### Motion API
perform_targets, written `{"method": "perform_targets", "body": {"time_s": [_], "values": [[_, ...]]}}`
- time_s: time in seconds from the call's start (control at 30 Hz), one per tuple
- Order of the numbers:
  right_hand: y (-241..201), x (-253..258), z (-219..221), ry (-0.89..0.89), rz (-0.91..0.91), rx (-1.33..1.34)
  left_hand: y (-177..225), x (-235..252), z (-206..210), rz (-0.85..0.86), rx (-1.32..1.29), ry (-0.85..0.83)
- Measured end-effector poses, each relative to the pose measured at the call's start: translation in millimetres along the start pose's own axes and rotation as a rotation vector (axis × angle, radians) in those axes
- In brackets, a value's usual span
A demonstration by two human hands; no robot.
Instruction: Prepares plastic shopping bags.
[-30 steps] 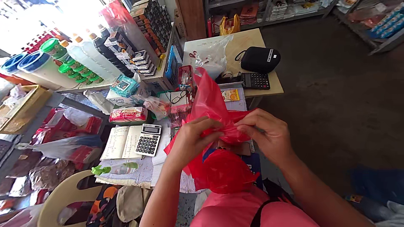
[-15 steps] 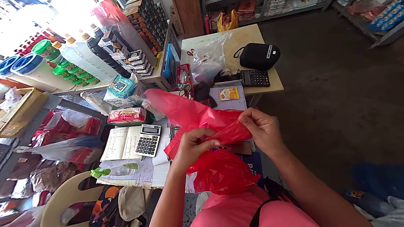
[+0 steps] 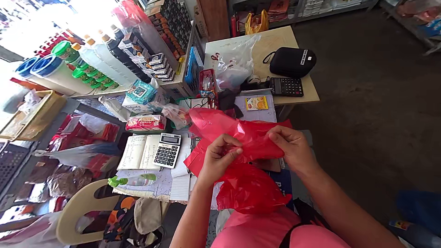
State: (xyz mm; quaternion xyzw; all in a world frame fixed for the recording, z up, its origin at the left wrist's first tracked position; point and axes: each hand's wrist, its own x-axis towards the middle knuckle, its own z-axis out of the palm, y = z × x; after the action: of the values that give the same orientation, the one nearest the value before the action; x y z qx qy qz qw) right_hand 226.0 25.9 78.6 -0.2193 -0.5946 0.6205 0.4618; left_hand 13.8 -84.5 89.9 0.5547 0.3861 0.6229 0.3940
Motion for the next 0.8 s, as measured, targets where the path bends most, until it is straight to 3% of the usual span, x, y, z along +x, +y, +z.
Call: {"method": "perform_targets", "body": {"time_s": [0.17, 0.3, 0.47, 0.63, 0.8], "values": [[0.6, 1.7, -1.4, -0.014, -0.05, 0.073, -7.7, -7.2, -5.3, -0.082, 0.02, -0.201], [9.0, 2.7, -0.8, -0.008, 0.025, 0.069, -11.6, -8.9, -9.4, 0.026, 0.053, -0.025], [19.2, -1.9, 3.0, -0.066, 0.025, -0.144, -4.5, -4.0, -10.4, 0.131, 0.191, 0.198], [8.9, 0.1, -0.7, -0.153, -0.052, -0.029, 1.0, -11.5, -10.8, 0.056, 0.05, 0.195], [-0.4, -1.8, -0.2, -0.156, -0.128, -0.054, -4.1, -24.5, -17.6, -0.028, 0.269, 0.137]]}}
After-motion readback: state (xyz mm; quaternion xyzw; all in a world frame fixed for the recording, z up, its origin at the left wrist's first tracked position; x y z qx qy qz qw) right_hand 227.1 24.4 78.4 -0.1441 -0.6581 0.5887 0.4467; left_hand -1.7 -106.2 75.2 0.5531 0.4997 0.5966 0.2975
